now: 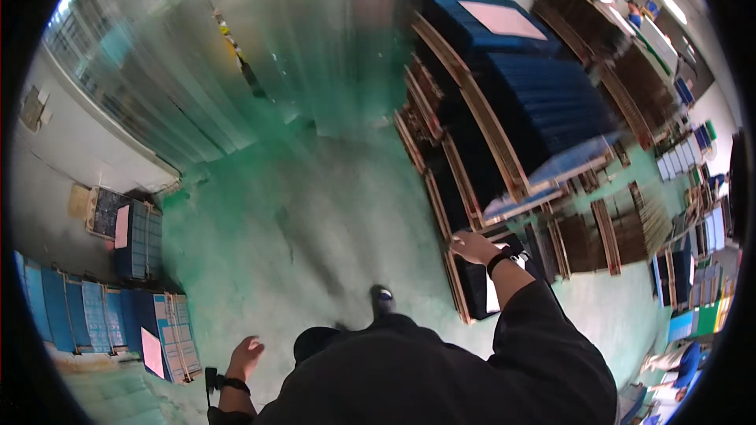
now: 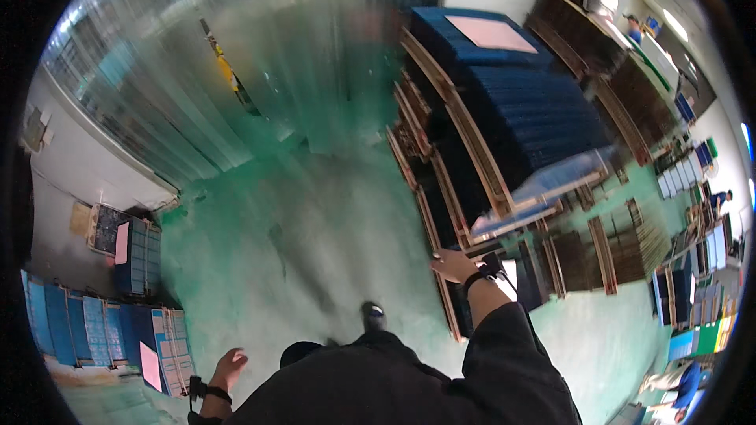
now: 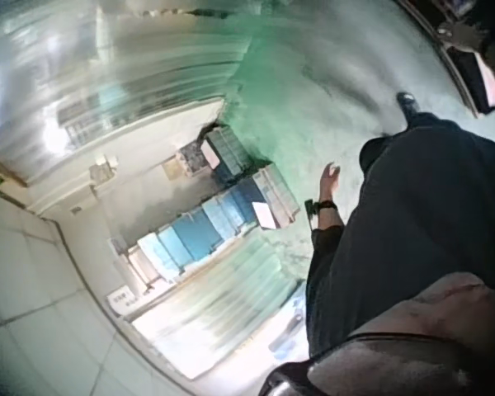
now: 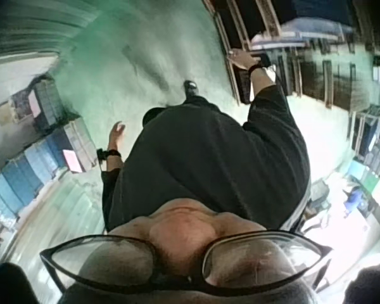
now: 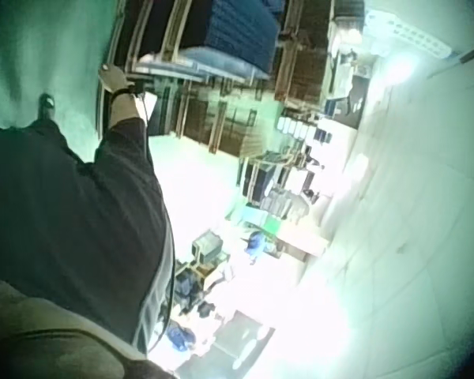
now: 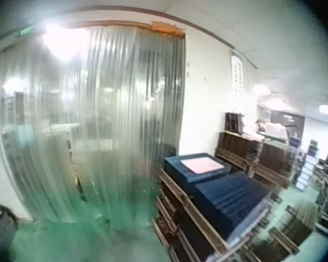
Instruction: Removing processed metal sheets from a production machine and placing them into a storage rack.
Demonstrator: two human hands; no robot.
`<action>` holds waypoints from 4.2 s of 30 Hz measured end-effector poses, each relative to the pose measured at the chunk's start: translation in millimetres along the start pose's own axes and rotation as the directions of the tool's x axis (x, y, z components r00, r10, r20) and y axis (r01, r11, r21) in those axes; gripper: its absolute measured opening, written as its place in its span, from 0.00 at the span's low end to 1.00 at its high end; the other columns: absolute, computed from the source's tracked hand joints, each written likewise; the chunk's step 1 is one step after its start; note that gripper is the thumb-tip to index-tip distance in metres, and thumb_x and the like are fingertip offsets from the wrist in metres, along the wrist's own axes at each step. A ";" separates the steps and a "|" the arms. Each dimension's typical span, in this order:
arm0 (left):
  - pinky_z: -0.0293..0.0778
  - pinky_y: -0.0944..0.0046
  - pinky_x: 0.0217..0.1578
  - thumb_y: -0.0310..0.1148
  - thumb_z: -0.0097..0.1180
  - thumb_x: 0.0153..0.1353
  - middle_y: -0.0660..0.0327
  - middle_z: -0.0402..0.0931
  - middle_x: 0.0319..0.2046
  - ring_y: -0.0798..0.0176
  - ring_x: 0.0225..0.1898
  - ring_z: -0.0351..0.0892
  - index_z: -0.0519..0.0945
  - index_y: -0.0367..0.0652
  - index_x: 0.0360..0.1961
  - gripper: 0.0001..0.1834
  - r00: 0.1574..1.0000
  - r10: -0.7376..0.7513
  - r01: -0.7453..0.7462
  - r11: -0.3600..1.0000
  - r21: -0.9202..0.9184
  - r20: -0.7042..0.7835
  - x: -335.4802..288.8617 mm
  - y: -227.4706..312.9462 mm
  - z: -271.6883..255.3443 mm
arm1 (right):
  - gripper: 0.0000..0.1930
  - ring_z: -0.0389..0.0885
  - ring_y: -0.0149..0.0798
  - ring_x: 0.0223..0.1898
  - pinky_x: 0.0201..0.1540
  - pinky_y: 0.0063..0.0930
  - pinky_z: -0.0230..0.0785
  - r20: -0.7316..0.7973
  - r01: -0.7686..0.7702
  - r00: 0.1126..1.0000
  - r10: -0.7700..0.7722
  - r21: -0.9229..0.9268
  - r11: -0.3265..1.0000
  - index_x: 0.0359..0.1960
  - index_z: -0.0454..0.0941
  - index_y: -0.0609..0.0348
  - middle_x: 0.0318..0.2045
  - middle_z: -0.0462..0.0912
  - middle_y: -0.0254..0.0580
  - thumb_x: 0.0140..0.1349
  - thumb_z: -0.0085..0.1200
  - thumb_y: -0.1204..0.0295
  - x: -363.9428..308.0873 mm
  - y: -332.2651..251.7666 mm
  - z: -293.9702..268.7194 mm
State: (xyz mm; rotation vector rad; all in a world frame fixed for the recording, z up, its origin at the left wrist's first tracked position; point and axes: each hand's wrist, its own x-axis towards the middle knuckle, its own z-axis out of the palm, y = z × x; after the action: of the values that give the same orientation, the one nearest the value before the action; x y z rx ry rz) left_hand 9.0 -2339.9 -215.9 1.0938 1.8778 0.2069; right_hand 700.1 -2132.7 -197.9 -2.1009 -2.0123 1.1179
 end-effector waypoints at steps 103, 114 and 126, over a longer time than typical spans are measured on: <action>0.78 0.52 0.46 0.38 0.59 0.58 0.46 0.84 0.37 0.46 0.41 0.84 0.78 0.44 0.52 0.21 0.752 -0.204 -0.001 0.951 -0.311 -0.627 1574.0 1457.2 -506.8 | 0.18 0.80 0.35 0.37 0.41 0.29 0.75 -0.535 0.263 0.822 0.196 0.662 0.702 0.58 0.74 0.63 0.38 0.82 0.40 0.67 0.54 0.73 1917.8 -126.6 -1212.2; 0.78 0.53 0.46 0.41 0.62 0.58 0.47 0.84 0.37 0.49 0.41 0.85 0.81 0.39 0.41 0.16 0.675 -0.643 0.405 0.733 -0.547 -0.362 1616.6 1474.6 -564.6 | 0.22 0.85 0.44 0.46 0.51 0.36 0.76 0.302 0.764 0.606 -0.736 0.037 0.645 0.60 0.75 0.57 0.43 0.86 0.51 0.68 0.57 0.60 2203.8 -674.5 -1171.1; 0.77 0.60 0.49 0.40 0.58 0.69 0.58 0.83 0.44 0.60 0.47 0.82 0.80 0.38 0.51 0.18 0.851 -0.097 -0.288 0.735 -0.614 -0.516 1855.1 1619.1 -764.6 | 0.34 0.78 0.57 0.57 0.61 0.45 0.70 0.188 0.621 0.775 -0.604 -0.049 0.782 0.67 0.66 0.63 0.55 0.79 0.62 0.60 0.62 0.63 2491.4 -855.5 -1122.6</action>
State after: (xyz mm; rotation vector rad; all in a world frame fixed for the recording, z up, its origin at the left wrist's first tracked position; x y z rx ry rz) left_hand 54.1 234.6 -82.8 0.6408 1.9319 1.2709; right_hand 297.6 701.1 -118.1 -1.2114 -2.5964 1.0820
